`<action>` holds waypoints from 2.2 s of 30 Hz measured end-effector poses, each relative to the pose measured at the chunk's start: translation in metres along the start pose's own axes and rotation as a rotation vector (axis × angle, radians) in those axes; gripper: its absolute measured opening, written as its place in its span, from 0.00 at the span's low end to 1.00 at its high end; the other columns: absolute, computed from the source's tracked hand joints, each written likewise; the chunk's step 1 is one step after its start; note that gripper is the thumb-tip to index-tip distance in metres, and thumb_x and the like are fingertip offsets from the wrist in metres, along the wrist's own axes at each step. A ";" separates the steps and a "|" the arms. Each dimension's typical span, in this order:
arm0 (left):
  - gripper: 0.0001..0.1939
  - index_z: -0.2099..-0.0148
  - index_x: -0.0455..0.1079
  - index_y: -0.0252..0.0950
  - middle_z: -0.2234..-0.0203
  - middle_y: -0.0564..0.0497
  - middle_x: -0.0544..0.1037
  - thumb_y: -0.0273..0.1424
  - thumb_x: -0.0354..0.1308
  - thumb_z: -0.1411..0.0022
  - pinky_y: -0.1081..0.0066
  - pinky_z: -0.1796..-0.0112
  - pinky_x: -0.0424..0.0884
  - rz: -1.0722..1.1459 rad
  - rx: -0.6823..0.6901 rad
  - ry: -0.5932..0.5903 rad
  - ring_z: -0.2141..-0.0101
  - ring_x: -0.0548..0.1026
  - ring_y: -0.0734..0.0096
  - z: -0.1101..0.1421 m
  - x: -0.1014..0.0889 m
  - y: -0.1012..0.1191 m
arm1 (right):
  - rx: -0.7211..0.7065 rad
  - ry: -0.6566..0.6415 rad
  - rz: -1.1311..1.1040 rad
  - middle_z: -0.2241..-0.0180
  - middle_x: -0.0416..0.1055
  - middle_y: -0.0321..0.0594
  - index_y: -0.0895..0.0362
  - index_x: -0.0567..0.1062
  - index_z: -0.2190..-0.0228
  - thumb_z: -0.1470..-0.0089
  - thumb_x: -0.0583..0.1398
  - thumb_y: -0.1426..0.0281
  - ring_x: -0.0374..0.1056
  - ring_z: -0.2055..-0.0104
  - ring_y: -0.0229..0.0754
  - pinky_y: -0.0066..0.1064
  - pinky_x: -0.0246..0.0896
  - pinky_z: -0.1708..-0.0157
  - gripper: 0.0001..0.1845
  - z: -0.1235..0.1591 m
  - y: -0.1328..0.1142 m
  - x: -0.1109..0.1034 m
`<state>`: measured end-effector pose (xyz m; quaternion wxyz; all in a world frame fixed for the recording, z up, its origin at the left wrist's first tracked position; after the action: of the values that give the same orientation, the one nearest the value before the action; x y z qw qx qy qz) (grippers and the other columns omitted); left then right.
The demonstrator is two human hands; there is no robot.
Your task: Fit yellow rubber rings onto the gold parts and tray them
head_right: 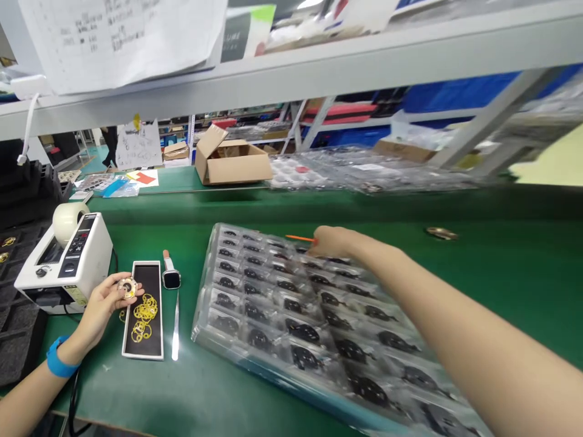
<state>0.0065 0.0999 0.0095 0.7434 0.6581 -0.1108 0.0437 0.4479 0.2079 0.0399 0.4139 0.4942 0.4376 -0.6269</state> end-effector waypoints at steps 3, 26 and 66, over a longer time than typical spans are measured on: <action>0.19 0.53 0.68 0.33 0.64 0.45 0.80 0.29 0.61 0.49 0.61 0.55 0.72 0.022 -0.020 -0.017 0.60 0.79 0.59 0.001 0.003 0.000 | 0.053 0.014 0.035 0.85 0.68 0.52 0.66 0.63 0.97 0.54 0.63 0.76 0.60 0.84 0.31 0.36 0.40 0.79 0.27 0.002 -0.007 -0.004; 0.15 0.71 0.73 0.32 0.60 0.44 0.79 0.41 0.61 0.45 0.62 0.55 0.70 0.035 -0.041 -0.266 0.59 0.75 0.60 0.023 0.036 0.004 | -1.208 1.107 -0.435 0.71 0.75 0.45 0.61 0.74 0.63 0.45 0.57 0.81 0.62 0.76 0.37 0.28 0.57 0.79 0.09 0.285 -0.244 0.020; 0.19 0.54 0.67 0.35 0.64 0.47 0.77 0.39 0.62 0.45 0.67 0.56 0.73 -0.035 0.120 -0.207 0.61 0.77 0.67 0.018 0.037 0.003 | -0.550 0.313 -1.082 0.70 0.68 0.38 0.56 0.71 0.80 0.50 0.58 0.72 0.64 0.70 0.38 0.30 0.60 0.70 0.09 0.206 -0.245 0.047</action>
<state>0.0402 0.0797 0.0228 0.6879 0.7043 -0.1725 -0.0308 0.1536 0.0740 0.0546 0.0808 0.1640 0.8267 -0.5322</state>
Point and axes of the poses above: each hand's wrist, its own z-axis away from the middle knuckle, its own x-axis out of the palm, y = z × x, the point moved 9 cm from there along -z, towards the middle knuckle
